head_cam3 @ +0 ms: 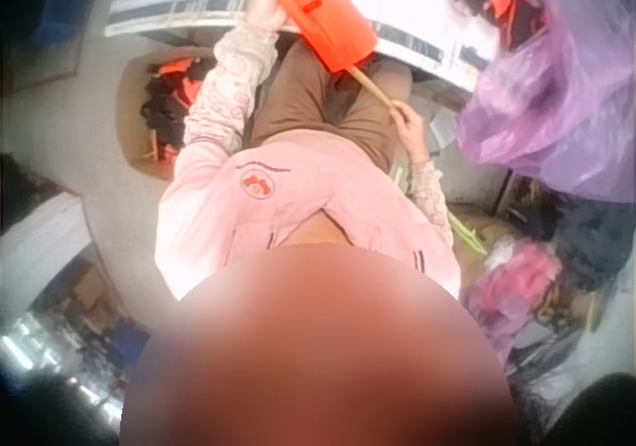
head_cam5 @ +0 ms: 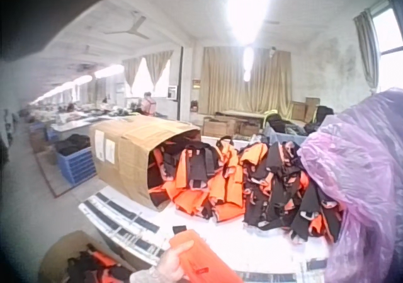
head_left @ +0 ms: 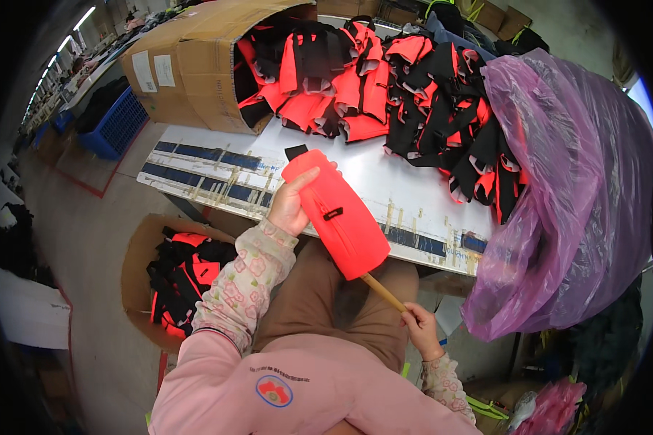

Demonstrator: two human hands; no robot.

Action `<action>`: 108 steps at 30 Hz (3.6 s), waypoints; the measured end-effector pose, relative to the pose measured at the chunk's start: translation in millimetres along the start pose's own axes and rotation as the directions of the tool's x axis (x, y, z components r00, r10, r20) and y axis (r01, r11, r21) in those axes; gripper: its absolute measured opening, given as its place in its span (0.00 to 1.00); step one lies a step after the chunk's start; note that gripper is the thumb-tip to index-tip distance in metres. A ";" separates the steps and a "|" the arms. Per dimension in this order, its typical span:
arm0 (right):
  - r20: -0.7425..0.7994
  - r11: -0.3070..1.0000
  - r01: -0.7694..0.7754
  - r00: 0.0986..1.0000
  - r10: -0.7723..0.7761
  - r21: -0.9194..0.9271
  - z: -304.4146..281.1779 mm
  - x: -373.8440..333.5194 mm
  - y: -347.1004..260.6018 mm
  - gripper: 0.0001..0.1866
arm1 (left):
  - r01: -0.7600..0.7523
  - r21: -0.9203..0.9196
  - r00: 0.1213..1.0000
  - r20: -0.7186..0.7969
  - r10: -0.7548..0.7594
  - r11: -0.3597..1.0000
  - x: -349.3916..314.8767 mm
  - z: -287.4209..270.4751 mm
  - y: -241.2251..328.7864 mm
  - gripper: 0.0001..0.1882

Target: Turning and shaping components of life jackets using a wooden tool in a factory setting.

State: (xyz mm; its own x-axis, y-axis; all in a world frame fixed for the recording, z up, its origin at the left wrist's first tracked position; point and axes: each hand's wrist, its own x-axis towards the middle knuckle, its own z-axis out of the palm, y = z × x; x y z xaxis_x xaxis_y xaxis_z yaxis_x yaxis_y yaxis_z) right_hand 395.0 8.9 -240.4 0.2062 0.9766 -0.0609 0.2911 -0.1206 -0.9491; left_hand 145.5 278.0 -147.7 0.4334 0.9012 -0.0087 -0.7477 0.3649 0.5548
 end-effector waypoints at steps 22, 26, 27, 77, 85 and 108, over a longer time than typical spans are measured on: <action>0.100 0.937 -0.051 0.995 0.018 0.345 64.8 37.0 -68.7 0.06 | -0.062 0.313 0.986 0.166 0.010 0.948 -61.7 67.9 -14.2 0.20; 0.158 0.967 -0.006 0.987 -0.035 0.253 57.7 52.1 -78.2 0.06 | -0.095 0.245 0.991 0.112 0.069 0.965 -59.3 58.1 -9.6 0.21; 0.201 0.981 0.038 0.977 -0.077 0.189 53.0 56.3 -81.2 0.06 | -0.103 0.247 0.992 0.098 0.081 0.963 -60.5 51.6 -4.5 0.21; -0.147 0.481 0.765 0.466 -0.873 -0.429 41.2 277.4 -227.5 0.06 | -0.230 0.850 0.972 0.172 0.162 0.474 35.4 -17.4 -50.6 0.44; 0.012 0.804 0.478 0.857 -0.515 0.354 56.6 281.2 -251.2 0.12 | -0.050 0.398 0.999 0.039 0.037 0.916 50.9 27.2 -49.0 0.25; 0.473 0.914 0.388 0.831 -0.293 -0.116 82.5 119.9 -59.0 0.43 | 0.061 0.798 0.998 -0.053 -0.031 0.599 -114.0 -74.8 -76.8 0.29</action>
State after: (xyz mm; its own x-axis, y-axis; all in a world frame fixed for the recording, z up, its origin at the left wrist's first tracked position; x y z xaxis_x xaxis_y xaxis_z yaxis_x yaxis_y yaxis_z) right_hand 325.5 147.8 -217.2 -0.3557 0.9311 0.0810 0.4541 0.2479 -0.8558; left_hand 115.9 164.8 -251.5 0.4289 0.9006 -0.0702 -0.0198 0.0871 0.9960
